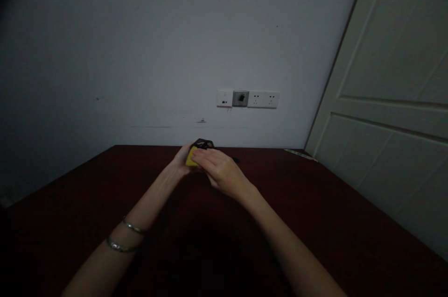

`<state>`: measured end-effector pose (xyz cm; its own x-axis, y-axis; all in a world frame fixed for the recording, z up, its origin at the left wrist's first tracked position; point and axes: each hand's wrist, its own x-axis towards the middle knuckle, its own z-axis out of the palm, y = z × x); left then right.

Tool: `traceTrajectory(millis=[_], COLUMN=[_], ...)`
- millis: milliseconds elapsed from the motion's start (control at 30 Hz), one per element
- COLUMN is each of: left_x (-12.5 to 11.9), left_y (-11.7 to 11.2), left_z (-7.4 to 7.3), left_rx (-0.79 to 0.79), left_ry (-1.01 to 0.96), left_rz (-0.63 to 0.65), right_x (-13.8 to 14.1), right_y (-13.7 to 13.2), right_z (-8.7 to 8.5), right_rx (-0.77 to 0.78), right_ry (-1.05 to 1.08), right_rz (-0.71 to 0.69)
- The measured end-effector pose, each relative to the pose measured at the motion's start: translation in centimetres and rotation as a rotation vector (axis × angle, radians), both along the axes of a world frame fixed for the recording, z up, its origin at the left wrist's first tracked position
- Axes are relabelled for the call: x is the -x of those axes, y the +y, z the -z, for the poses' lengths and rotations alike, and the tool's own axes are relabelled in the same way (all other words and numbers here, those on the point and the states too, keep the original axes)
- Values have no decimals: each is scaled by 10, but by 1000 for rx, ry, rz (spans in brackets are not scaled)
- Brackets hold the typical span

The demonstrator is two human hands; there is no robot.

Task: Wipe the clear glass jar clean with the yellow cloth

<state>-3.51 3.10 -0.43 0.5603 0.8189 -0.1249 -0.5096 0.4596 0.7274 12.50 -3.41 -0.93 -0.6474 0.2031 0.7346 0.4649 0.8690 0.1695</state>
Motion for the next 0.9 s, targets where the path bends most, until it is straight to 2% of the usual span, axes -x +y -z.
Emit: traceTrajectory(millis=[167, 467, 667, 800, 900], left_x=[0, 3, 11, 13, 9], left_y=[-2, -3, 4, 2, -6], left_z=[-5, -7, -1, 3, 2], left_rx=[2, 53, 35, -66, -121], left_ry=[-11, -14, 62, 152, 261], left_rz=[-41, -12, -9, 115, 243], right_x=[-2, -10, -22, -24, -21], right_y=[-3, -8, -13, -8, -2], right_z=[-5, -15, -24, -23, -16], right_rx=[27, 48, 137, 103, 40], right_ry=[-53, 6, 164, 336, 363], right_rz=[-16, -65, -28, 55, 86])
